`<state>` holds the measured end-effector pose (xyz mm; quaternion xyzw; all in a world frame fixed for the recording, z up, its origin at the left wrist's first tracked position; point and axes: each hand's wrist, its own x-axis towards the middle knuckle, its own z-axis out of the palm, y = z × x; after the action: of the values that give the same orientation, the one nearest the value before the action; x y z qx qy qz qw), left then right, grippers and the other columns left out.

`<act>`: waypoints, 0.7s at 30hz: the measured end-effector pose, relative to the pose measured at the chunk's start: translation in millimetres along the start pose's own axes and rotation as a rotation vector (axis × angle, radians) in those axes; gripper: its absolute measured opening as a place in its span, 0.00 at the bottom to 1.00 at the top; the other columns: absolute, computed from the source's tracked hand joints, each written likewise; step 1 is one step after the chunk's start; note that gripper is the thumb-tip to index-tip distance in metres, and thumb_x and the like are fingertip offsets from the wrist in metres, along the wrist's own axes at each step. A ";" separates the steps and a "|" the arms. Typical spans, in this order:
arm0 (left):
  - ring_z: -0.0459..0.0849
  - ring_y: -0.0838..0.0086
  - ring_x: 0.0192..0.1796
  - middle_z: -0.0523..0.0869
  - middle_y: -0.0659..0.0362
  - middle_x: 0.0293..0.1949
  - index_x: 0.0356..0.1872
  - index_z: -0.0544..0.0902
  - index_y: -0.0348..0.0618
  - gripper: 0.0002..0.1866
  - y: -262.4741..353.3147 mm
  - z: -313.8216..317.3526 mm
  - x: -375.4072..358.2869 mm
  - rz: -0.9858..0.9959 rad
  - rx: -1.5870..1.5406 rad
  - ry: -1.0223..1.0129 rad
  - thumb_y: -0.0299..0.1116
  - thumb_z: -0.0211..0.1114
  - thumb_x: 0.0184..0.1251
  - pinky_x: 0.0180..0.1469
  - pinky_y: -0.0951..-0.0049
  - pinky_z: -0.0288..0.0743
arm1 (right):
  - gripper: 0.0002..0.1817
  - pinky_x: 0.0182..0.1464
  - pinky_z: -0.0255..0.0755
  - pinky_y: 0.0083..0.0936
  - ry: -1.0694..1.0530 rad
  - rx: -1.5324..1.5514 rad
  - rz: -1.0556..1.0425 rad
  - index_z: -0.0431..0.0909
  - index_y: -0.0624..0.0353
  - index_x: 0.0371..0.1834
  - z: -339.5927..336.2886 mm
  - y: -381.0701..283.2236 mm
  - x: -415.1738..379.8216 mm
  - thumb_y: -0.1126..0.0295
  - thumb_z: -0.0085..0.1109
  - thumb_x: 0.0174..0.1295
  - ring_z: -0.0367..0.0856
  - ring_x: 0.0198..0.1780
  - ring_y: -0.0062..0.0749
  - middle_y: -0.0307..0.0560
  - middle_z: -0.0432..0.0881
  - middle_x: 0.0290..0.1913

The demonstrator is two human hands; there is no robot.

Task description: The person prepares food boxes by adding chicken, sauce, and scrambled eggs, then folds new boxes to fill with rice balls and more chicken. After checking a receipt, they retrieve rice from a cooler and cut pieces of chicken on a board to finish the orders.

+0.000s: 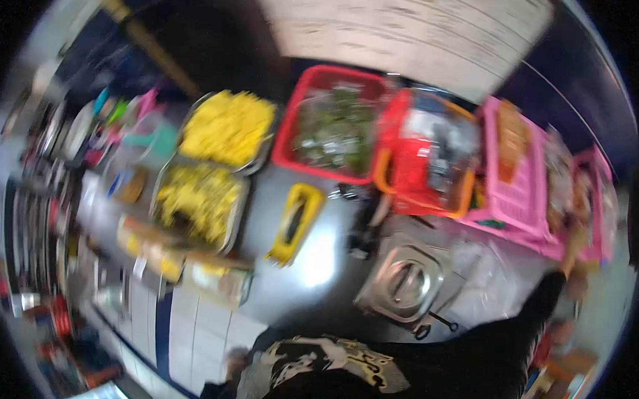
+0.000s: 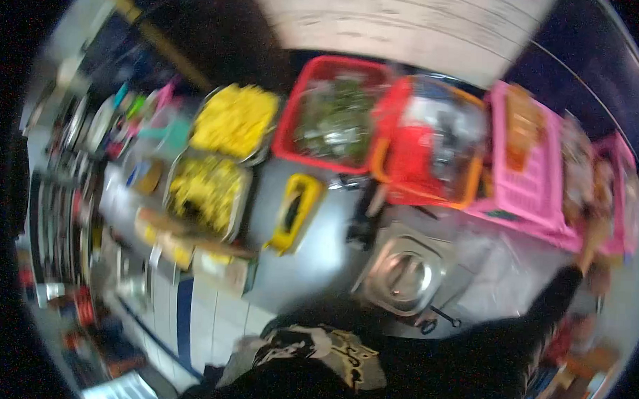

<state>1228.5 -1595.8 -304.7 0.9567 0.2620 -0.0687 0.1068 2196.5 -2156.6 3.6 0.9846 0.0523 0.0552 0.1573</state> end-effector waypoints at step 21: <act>0.82 0.61 0.45 0.84 0.53 0.40 0.36 0.83 0.47 0.17 -266.4 -77.4 17.2 -1.200 -0.488 -0.395 0.46 0.56 0.53 0.45 0.68 0.75 | 0.31 0.41 0.72 0.57 0.718 1.596 -0.391 0.63 0.54 0.60 -437.6 -425.3 -417.6 0.56 0.58 0.54 0.77 0.37 0.49 0.54 0.77 0.43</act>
<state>1111.6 -1345.1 -277.9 0.5636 0.7312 -0.2286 0.3089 1692.6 -1671.8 244.2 0.6978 0.2880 0.2793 -0.5934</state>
